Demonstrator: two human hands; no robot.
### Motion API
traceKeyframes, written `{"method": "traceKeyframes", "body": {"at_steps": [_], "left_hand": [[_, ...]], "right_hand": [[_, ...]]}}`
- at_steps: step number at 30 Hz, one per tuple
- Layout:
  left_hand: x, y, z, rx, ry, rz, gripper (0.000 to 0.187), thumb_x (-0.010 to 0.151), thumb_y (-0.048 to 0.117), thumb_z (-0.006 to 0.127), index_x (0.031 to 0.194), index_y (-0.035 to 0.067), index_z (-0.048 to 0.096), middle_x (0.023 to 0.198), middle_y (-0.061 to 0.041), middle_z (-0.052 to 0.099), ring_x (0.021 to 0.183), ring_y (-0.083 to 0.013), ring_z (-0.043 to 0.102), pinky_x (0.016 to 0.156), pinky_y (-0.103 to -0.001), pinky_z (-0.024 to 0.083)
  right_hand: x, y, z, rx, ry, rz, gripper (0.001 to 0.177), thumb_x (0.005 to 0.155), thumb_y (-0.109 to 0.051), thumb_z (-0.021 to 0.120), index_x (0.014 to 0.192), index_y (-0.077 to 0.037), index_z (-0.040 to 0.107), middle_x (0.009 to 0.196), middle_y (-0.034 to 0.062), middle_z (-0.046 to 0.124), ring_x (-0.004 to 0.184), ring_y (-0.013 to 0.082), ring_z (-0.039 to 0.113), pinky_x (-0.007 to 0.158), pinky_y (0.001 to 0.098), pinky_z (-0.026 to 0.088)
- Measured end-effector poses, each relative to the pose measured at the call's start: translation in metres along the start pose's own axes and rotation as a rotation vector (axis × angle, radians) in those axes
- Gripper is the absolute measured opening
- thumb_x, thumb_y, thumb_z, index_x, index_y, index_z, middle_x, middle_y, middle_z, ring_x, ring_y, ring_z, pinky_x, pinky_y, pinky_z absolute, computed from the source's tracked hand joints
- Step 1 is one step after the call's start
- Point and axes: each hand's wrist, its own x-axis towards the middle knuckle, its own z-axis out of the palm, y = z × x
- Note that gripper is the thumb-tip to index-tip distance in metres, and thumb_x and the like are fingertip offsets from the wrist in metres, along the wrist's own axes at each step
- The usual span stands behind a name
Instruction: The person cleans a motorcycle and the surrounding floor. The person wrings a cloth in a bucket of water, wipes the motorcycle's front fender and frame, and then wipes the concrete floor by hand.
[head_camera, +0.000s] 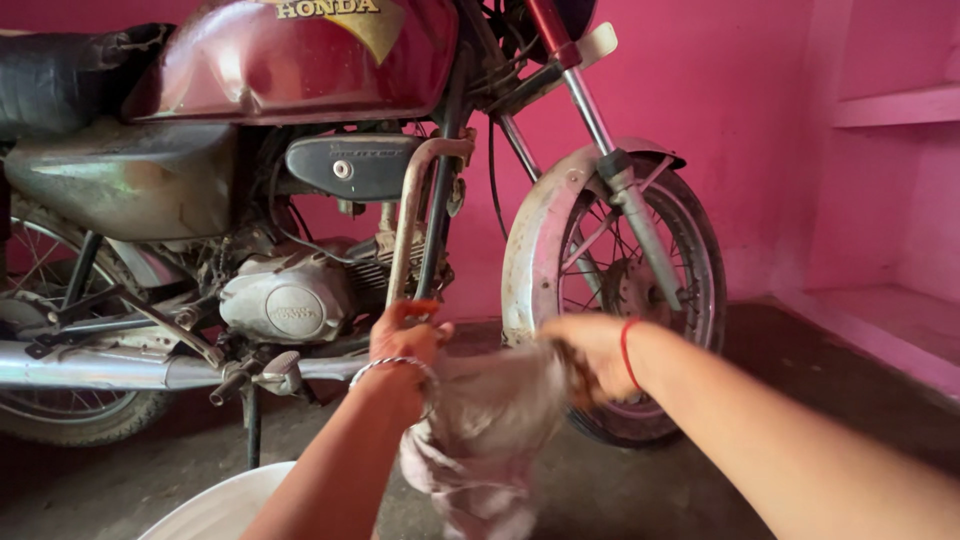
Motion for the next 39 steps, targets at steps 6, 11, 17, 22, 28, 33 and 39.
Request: {"method": "traceKeyframes", "body": {"at_steps": [6, 11, 17, 22, 28, 33, 39], "left_hand": [[-0.023, 0.034, 0.053, -0.080, -0.195, 0.005, 0.062, 0.083, -0.004, 0.054, 0.139, 0.024, 0.060, 0.086, -0.008, 0.064, 0.076, -0.0176, 0.059, 0.065, -0.034, 0.048], [-0.038, 0.050, 0.065, 0.084, -0.139, 0.060, 0.081, 0.079, -0.007, 0.055, 0.151, 0.031, 0.050, 0.093, -0.005, 0.067, 0.080, -0.0152, 0.062, 0.072, -0.028, 0.050], [-0.028, 0.040, 0.049, -0.147, -0.107, -0.019, 0.080, 0.079, -0.003, 0.046, 0.151, 0.033, 0.051, 0.091, -0.012, 0.065, 0.074, -0.0208, 0.058, 0.062, -0.036, 0.049], [-0.018, 0.013, 0.023, 0.263, -0.034, -0.088, 0.058, 0.081, 0.009, 0.067, 0.137, 0.023, 0.061, 0.100, -0.009, 0.069, 0.083, -0.0203, 0.064, 0.065, -0.037, 0.051], [-0.026, 0.015, 0.006, 0.509, -0.058, -0.308, 0.059, 0.083, 0.050, 0.078, 0.114, 0.000, 0.076, 0.104, -0.013, 0.075, 0.086, -0.0237, 0.063, 0.066, -0.040, 0.049], [-0.039, 0.014, -0.003, 0.671, -0.185, -0.385, 0.068, 0.088, 0.068, 0.067, 0.108, 0.004, 0.078, 0.110, -0.008, 0.077, 0.090, -0.0186, 0.067, 0.074, -0.034, 0.051], [-0.015, -0.001, -0.005, 0.056, -0.163, -0.226, 0.031, 0.089, 0.028, 0.067, 0.116, 0.013, 0.069, 0.101, -0.012, 0.075, 0.082, -0.0222, 0.068, 0.071, -0.038, 0.055]], "right_hand": [[-0.019, 0.051, 0.032, -0.322, -0.115, 0.220, 0.049, 0.092, -0.064, 0.057, 0.085, -0.017, 0.067, 0.073, -0.0002, 0.064, 0.056, 0.0139, 0.056, 0.052, 0.0305, 0.042], [-0.024, 0.044, 0.045, -0.261, -0.176, 0.169, 0.046, 0.094, -0.059, 0.058, 0.089, -0.014, 0.067, 0.074, 0.0016, 0.066, 0.059, 0.0154, 0.059, 0.054, 0.0304, 0.047], [0.002, 0.031, 0.027, 0.041, -0.244, 0.060, 0.044, 0.096, -0.053, 0.059, 0.094, -0.010, 0.067, 0.076, 0.0038, 0.068, 0.062, 0.0171, 0.064, 0.058, 0.0302, 0.053], [0.022, 0.006, 0.003, 0.303, -0.280, -0.012, 0.037, 0.093, -0.048, 0.072, 0.090, -0.013, 0.062, 0.074, -0.0010, 0.060, 0.059, 0.0150, 0.057, 0.054, 0.0288, 0.051], [-0.028, -0.008, 0.034, 0.168, -0.046, -0.147, 0.024, 0.088, -0.029, 0.074, 0.104, -0.014, 0.064, 0.102, 0.0027, 0.064, 0.086, 0.0193, 0.066, 0.070, 0.0382, 0.059], [-0.039, -0.006, 0.047, 0.006, -0.173, -0.259, 0.031, 0.090, -0.034, 0.072, 0.117, -0.024, 0.060, 0.110, -0.0008, 0.068, 0.094, 0.0184, 0.062, 0.071, 0.0331, 0.051], [-0.047, -0.010, 0.068, -0.321, 0.044, -0.171, 0.043, 0.089, -0.052, 0.069, 0.124, -0.028, 0.062, 0.118, 0.0002, 0.065, 0.104, 0.0205, 0.061, 0.083, 0.0471, 0.054]]}}
